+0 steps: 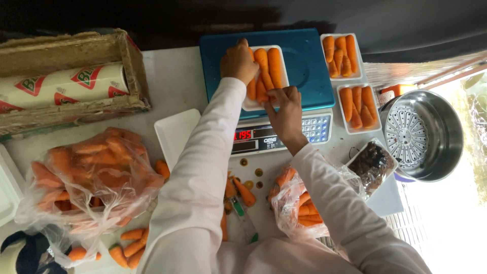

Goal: Peeling carrots using a hand peeler, weighing them on a digital scale, and arranging them into plastic trays for packaging.

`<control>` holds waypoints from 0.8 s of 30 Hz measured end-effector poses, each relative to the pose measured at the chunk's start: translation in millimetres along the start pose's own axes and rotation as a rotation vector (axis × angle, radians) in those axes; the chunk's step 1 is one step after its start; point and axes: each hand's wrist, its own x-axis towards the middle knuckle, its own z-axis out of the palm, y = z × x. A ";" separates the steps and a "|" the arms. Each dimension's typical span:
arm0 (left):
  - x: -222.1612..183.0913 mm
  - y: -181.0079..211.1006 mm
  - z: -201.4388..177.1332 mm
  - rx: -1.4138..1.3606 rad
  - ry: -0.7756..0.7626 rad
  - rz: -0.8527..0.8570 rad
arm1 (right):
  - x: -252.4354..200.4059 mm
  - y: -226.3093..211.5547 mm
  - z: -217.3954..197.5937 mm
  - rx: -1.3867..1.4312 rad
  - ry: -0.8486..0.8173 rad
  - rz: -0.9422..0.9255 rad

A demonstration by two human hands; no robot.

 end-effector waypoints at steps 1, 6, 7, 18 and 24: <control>0.1 0.6 -1.9 0.001 0.002 0.000 | 0.9 0.9 -1.0 0.001 0.001 -0.002; -6.0 6.7 -10.6 -0.082 -0.079 -0.065 | 2.1 7.7 -4.1 0.009 -0.018 0.076; -4.9 4.8 -8.2 -0.081 -0.080 -0.063 | 1.7 8.5 -4.1 0.008 -0.017 0.078; -13.6 -4.8 -44.6 -0.271 0.400 0.106 | 10.7 -6.2 -48.3 0.039 0.020 0.101; -184.1 9.3 -183.4 -0.663 0.809 0.327 | 5.9 -1.9 -149.0 0.314 0.323 -0.016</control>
